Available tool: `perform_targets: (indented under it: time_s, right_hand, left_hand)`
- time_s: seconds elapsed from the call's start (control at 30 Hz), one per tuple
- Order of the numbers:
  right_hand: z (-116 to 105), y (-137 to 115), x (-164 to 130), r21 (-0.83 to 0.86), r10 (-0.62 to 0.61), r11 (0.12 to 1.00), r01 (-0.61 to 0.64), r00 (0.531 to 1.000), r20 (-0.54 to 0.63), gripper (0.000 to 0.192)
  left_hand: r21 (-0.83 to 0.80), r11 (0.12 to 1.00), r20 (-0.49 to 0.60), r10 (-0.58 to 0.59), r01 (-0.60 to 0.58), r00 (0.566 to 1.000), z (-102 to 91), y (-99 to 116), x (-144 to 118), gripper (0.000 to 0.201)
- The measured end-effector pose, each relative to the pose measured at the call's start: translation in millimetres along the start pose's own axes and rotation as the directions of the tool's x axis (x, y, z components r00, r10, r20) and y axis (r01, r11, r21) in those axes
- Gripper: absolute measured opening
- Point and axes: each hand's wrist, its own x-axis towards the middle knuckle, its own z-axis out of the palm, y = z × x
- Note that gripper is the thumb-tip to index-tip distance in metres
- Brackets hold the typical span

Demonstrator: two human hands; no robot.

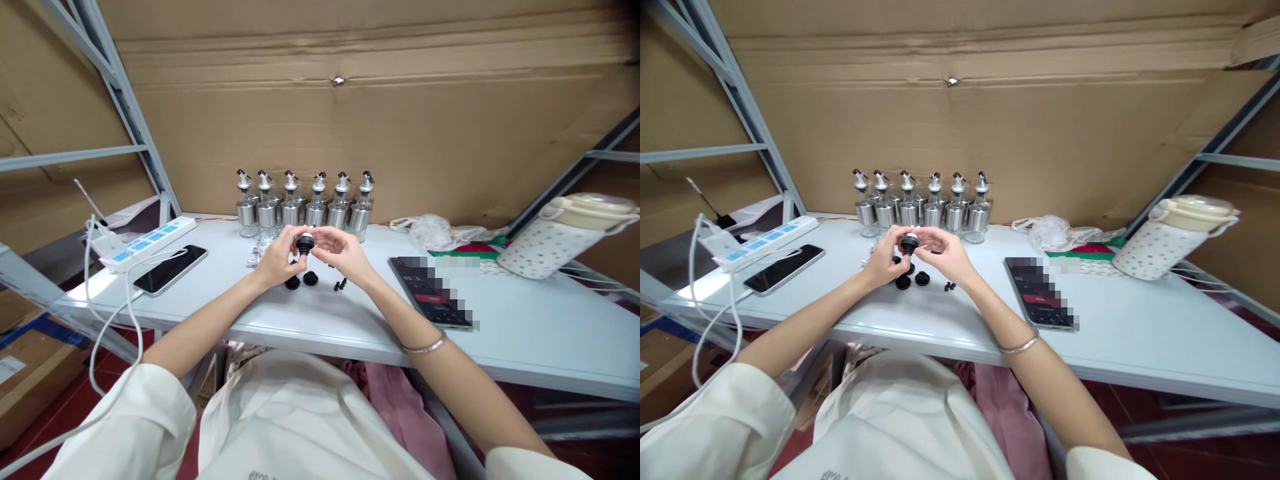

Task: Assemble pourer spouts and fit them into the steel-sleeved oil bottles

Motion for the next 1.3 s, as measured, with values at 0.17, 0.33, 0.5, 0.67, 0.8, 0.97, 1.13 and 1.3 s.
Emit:
perform_targets:
  time_s: [0.17,0.33,0.5,0.67,0.8,0.97,1.13,1.3]
  right_hand:
    - [-1.5,4.0,0.7,-0.084,-0.052,0.995,0.052,0.999,0.005,0.032]
    - [-1.6,3.1,0.3,-0.114,-0.047,0.992,0.049,0.999,0.023,0.035]
    - [0.2,3.6,-0.4,-0.150,-0.055,0.987,0.058,0.998,0.025,0.039]
    - [0.8,5.7,-1.2,-0.256,-0.113,0.960,0.112,0.994,0.011,0.035]
    - [1.3,5.6,-2.0,-0.375,-0.176,0.911,0.169,0.984,0.014,0.033]
    - [2.8,3.6,-2.3,-0.444,-0.223,0.872,0.205,0.975,0.013,0.031]
    - [3.5,2.8,-2.5,-0.451,-0.204,0.872,0.188,0.979,0.012,0.030]
    - [3.5,2.2,-3.4,-0.458,-0.166,0.876,0.152,0.986,0.010,0.030]
  left_hand:
    - [0.013,0.999,-0.006,0.033,-0.033,0.999,-0.1,-1.7,-0.2,0.049]
    - [0.020,0.999,0.003,0.030,-0.030,1.000,-0.3,-4.4,-0.2,0.047]
    - [0.043,0.998,-0.016,0.048,-0.048,0.999,-0.4,-5.1,0.9,0.043]
    - [0.074,0.997,0.000,0.034,-0.033,0.999,-0.3,-4.2,1.8,0.041]
    - [0.073,0.997,0.008,0.020,-0.021,1.000,-0.1,-3.5,1.5,0.039]
    - [0.080,0.997,0.017,-0.001,0.000,1.000,0.1,-2.6,0.5,0.037]
    - [0.087,0.996,0.046,-0.037,0.033,0.998,-0.4,-0.6,1.2,0.034]
    - [0.070,0.996,0.058,-0.056,0.051,0.997,-0.5,0.3,1.7,0.031]
